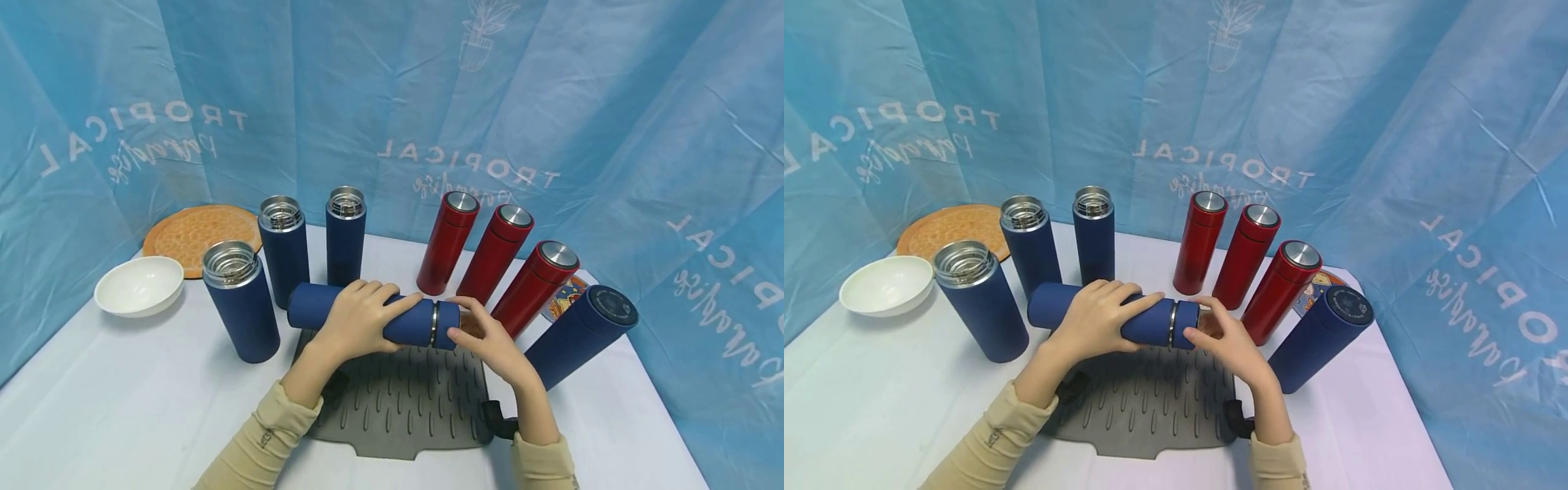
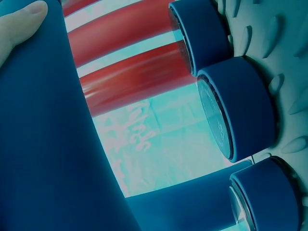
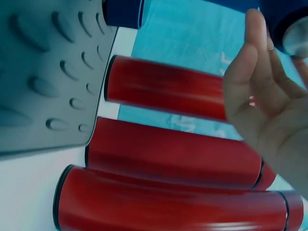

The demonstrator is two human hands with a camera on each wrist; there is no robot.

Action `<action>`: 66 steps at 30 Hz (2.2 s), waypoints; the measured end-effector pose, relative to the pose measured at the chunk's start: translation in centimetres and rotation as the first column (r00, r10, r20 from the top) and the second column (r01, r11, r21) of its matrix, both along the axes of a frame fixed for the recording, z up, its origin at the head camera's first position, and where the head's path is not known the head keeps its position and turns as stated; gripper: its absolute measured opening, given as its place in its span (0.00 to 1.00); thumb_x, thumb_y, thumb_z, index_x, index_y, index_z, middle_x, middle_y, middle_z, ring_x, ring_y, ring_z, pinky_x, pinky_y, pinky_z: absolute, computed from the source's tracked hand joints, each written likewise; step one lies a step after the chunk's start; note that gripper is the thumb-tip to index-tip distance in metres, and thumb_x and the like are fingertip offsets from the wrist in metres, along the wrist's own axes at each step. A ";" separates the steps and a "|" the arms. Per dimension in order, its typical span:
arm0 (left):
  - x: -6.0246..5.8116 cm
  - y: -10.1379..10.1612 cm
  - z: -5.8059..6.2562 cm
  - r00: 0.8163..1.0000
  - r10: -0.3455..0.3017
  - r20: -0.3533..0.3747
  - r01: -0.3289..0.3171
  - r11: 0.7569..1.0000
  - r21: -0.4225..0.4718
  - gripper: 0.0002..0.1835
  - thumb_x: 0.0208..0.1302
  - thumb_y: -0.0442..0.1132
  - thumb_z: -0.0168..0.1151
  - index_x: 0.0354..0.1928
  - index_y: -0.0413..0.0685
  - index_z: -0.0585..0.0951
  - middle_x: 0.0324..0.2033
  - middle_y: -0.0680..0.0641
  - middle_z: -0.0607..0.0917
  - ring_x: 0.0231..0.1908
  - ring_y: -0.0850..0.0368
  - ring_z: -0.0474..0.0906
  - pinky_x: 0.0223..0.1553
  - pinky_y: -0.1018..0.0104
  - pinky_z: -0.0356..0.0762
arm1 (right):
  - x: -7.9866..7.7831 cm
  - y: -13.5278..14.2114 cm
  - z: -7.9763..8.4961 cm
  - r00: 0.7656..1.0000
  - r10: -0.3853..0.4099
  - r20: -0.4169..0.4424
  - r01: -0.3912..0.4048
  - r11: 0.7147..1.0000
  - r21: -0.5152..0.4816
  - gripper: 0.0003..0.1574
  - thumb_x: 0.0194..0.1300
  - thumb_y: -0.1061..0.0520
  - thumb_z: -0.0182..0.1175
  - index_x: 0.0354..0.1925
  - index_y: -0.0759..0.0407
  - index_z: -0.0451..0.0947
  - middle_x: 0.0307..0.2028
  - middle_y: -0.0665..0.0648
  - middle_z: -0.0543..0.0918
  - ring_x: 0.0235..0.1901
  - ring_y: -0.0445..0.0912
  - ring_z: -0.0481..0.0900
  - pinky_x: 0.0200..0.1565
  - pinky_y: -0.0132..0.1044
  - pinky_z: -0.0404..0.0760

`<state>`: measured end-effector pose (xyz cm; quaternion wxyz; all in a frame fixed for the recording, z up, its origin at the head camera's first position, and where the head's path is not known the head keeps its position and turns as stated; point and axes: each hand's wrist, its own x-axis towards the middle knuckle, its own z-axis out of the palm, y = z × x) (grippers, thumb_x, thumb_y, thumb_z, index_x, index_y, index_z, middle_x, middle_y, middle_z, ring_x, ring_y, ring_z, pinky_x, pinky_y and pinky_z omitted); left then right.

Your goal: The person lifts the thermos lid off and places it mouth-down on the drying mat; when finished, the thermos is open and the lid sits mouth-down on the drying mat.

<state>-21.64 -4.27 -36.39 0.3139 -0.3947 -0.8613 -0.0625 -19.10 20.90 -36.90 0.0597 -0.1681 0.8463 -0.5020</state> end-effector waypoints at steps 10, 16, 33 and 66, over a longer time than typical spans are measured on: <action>0.0 -0.1 0.0 1.000 0.009 0.004 -0.009 1.000 -0.017 0.44 0.33 0.66 0.73 0.58 0.61 0.74 0.41 0.48 0.82 0.38 0.51 0.79 0.43 0.58 0.76 | -0.2 0.5 -0.3 0.990 0.079 -0.115 -0.082 0.996 -0.023 0.43 0.52 0.53 0.67 0.63 0.43 0.59 0.56 0.58 0.70 0.53 0.55 0.71 0.49 0.58 0.71; 0.0 0.0 0.0 1.000 0.005 0.011 -0.004 1.000 -0.009 0.44 0.33 0.65 0.73 0.58 0.61 0.75 0.41 0.48 0.82 0.38 0.50 0.79 0.43 0.57 0.77 | 0.1 -0.3 0.0 0.998 -0.046 -0.042 0.047 0.999 0.017 0.30 0.68 0.43 0.45 0.65 0.45 0.56 0.49 0.63 0.75 0.42 0.55 0.76 0.42 0.46 0.77; -0.1 -0.2 0.0 1.000 0.014 0.024 -0.014 1.000 0.012 0.44 0.32 0.65 0.73 0.58 0.60 0.75 0.42 0.47 0.82 0.39 0.51 0.80 0.43 0.57 0.76 | 0.4 -0.1 0.5 0.997 -0.059 0.040 0.060 0.998 -0.036 0.30 0.62 0.47 0.55 0.62 0.45 0.60 0.52 0.65 0.73 0.46 0.57 0.76 0.42 0.47 0.78; -2.2 -1.5 4.3 0.853 -0.221 0.472 -0.228 0.657 0.718 0.48 0.36 0.44 0.79 0.63 0.52 0.65 0.57 0.44 0.73 0.57 0.47 0.69 0.54 0.44 0.66 | -0.3 1.0 0.1 0.988 -0.142 -0.053 0.148 0.983 0.112 0.35 0.56 0.46 0.64 0.60 0.45 0.65 0.41 0.59 0.75 0.32 0.50 0.73 0.32 0.40 0.75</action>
